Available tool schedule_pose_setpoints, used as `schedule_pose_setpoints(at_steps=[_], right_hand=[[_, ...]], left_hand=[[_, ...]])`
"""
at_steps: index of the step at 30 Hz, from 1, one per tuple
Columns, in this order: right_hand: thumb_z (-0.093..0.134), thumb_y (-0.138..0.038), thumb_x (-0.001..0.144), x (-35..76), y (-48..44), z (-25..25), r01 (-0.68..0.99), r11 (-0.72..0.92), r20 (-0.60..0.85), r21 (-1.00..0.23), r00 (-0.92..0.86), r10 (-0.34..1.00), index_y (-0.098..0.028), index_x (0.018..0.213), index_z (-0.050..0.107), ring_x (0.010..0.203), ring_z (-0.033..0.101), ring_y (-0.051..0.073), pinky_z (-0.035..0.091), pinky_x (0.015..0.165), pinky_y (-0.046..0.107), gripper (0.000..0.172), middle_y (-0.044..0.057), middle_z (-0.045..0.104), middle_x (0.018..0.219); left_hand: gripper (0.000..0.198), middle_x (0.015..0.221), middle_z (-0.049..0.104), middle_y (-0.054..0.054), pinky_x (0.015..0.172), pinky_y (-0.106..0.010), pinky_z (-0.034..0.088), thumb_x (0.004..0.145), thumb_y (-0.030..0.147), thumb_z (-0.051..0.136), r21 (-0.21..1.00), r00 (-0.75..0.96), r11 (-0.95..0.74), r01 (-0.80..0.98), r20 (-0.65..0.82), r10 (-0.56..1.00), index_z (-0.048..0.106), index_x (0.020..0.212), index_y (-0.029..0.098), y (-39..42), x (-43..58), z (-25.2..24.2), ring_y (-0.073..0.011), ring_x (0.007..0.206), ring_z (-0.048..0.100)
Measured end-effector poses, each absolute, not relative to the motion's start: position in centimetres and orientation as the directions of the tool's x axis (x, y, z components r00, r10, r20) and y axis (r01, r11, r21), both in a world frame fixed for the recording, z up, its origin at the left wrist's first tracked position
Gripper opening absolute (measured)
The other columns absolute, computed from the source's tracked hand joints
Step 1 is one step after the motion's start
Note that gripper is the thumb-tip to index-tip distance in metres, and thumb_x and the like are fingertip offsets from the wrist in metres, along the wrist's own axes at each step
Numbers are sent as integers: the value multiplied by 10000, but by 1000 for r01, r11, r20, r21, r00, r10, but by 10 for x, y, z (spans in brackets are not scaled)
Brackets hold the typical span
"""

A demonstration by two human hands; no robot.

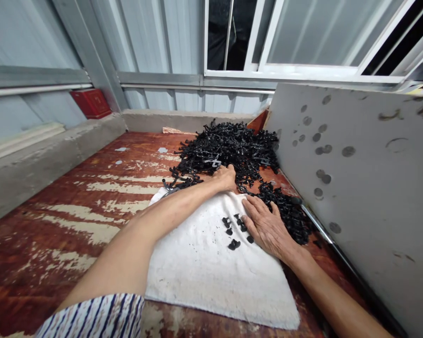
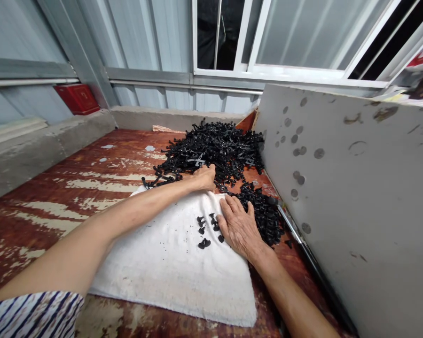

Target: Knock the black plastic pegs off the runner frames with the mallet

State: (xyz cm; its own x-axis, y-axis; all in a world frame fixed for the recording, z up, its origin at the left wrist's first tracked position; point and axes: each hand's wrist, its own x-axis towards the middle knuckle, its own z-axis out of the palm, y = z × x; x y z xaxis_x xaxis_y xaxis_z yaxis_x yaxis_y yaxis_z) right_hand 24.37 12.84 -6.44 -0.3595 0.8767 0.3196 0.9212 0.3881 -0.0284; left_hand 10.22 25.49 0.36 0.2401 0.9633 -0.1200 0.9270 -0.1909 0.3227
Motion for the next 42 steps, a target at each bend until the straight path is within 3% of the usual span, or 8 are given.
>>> schedule_pose_setpoints(at_steps=[6,10,15,20,28,31,36,42], right_hand=[[251,-336,992,243,128,-61,917,398,308,-18,-374,875,-187,1360,528,1332,450,292,324,1045,630,484,178,524,1440],[271,-324,990,243,127,-59,921,388,290,-20,-367,884,-169,1375,522,1340,444,303,322,1048,630,485,187,516,1448],[280,-325,990,242,127,-58,925,378,276,-35,-355,893,-143,1379,515,1365,419,299,295,1074,629,489,188,492,1471],[289,-338,985,243,127,-60,926,377,280,-40,-351,893,-159,1365,527,1359,425,296,302,1068,624,483,186,502,1460],[289,-341,982,245,129,-65,929,369,312,-12,-347,884,-129,1342,545,1302,494,295,340,1051,618,490,195,539,1420],[292,-361,982,245,130,-68,928,371,331,-11,-347,878,-139,1334,552,1295,502,295,340,1054,620,491,190,547,1412],[321,-370,973,246,131,-71,928,373,357,-13,-344,869,-171,1319,566,1269,524,297,341,1052,625,468,179,565,1391],[291,-397,980,249,131,-72,922,388,375,-6,-358,855,-171,1304,569,1257,544,290,365,1043,618,483,170,571,1391]], left_hand=[[416,1162,647,-192,737,-288,566,833,208,568,538,129,-82,839,-52,990,455,1222,112,295,109,17,-216,953,697],[541,1181,638,-184,693,-270,559,870,289,524,607,114,-87,790,-6,993,313,1332,101,306,109,26,-191,922,687],[351,1164,634,-179,934,-407,482,924,313,442,360,390,-428,829,177,904,437,1223,128,257,76,12,-274,1089,607],[309,1164,626,-142,953,-451,459,977,318,317,123,660,-658,743,24,751,539,1126,162,196,38,-10,-278,1110,566],[466,1270,570,-180,978,-469,433,996,369,277,27,604,-605,796,27,796,541,1259,90,182,22,-19,-323,1188,518],[505,1361,538,-172,1063,-477,371,996,377,298,46,594,-594,803,26,804,453,1384,93,168,9,-24,-315,1243,494],[581,1585,305,-196,1181,-529,206,994,407,315,99,490,-492,865,39,871,350,1477,86,134,-22,-34,-341,1477,230],[572,1603,292,-168,1179,-548,239,996,418,270,163,335,-342,925,71,940,350,1493,146,98,-69,-38,-309,1488,235]])
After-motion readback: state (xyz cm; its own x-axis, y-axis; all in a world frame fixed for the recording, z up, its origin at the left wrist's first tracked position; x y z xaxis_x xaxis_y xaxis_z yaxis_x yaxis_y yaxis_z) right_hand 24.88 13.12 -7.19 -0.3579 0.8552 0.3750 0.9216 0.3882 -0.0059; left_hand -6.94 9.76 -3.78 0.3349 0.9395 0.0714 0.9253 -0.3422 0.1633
